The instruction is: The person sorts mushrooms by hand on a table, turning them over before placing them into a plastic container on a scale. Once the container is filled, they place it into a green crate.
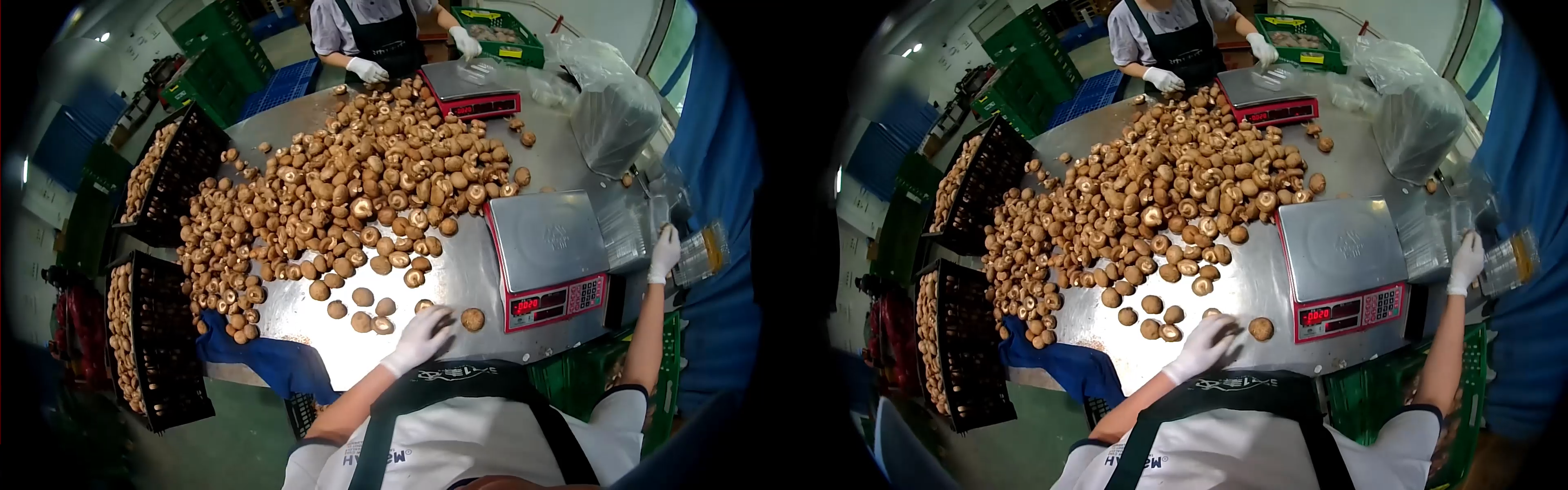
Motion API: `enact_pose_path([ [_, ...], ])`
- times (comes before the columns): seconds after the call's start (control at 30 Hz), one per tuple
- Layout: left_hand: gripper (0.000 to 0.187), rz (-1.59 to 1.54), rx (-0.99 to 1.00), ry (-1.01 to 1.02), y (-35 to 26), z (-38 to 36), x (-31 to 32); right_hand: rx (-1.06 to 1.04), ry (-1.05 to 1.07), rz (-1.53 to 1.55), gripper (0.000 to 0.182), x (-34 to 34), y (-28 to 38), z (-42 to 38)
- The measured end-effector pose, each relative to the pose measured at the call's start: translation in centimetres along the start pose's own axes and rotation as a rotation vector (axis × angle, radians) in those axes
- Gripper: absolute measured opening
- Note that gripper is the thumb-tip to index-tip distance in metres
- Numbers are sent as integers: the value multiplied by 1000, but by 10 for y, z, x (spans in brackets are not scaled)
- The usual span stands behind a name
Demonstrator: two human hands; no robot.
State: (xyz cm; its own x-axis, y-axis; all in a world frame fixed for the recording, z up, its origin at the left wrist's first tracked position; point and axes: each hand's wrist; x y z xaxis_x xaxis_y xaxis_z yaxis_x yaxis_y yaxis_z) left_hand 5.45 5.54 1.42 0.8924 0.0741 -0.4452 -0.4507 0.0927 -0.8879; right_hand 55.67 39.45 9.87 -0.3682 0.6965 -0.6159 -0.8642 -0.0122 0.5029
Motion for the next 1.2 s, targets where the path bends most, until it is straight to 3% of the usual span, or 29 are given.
enact_pose_path([
  [0.1,50,267,121,69,12,29,42,-257,-60,142,23,-43,85,-37],
  [0.13,53,356,124,80,23,34,56,-343,77,229,18,-51,101,-56],
  [0.17,53,346,110,128,34,37,64,-414,94,151,17,-48,105,-80],
  [0.2,54,332,94,176,44,39,72,-612,-23,92,13,-38,110,-109],
  [0.23,54,317,76,224,49,38,77,-648,223,134,7,-49,134,-132],
  [0.3,52,240,0,249,44,37,66,-738,423,173,2,-37,137,-172],
  [0.37,53,72,-176,189,38,33,54,-755,543,178,5,-30,127,-199],
  [0.4,50,7,-74,-16,34,31,50,-751,572,181,7,-27,123,-207],
  [0.43,49,-35,-48,-88,8,36,35,-781,585,166,8,-29,128,-209],
  [0.53,53,-123,316,-256,-46,86,33,-804,638,123,10,-35,136,-211],
  [0.6,58,-171,557,-256,-79,127,43,-837,620,105,11,-35,134,-213],
  [0.67,58,-30,565,-157,-84,159,68,-837,631,87,12,-34,128,-214],
  [0.73,51,317,429,33,-70,178,87,-835,652,55,12,-35,132,-212],
  [0.87,38,74,525,-309,-33,152,70,-815,657,39,16,-38,131,-206],
  [0.93,30,0,456,-481,-4,120,30,-807,601,99,24,-47,143,-199],
  [1.0,30,45,180,-574,26,69,-31,-690,497,186,26,-48,162,-199],
  [1.07,38,-468,-89,-933,96,24,-57,-553,507,343,32,-31,194,-209],
  [1.13,34,-81,-169,-1156,125,-13,-118,-488,594,426,37,-6,264,-232],
  [1.17,31,80,-233,-1169,138,-27,-143,-441,691,550,37,17,290,-244],
  [1.2,28,243,-294,-1176,146,-35,-163,-559,744,565,39,33,337,-257],
])
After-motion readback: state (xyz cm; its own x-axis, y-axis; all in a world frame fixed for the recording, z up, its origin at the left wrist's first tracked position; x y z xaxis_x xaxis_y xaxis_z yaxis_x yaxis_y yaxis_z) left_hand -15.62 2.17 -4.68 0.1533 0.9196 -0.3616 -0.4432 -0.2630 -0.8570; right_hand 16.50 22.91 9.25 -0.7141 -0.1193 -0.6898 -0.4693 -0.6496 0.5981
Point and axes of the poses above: each hand's wrist, its own z-axis towards the middle knuckle, its own x-axis out of the palm, y = z × x, and after that the axes turned 4 degrees about -z, right-handed
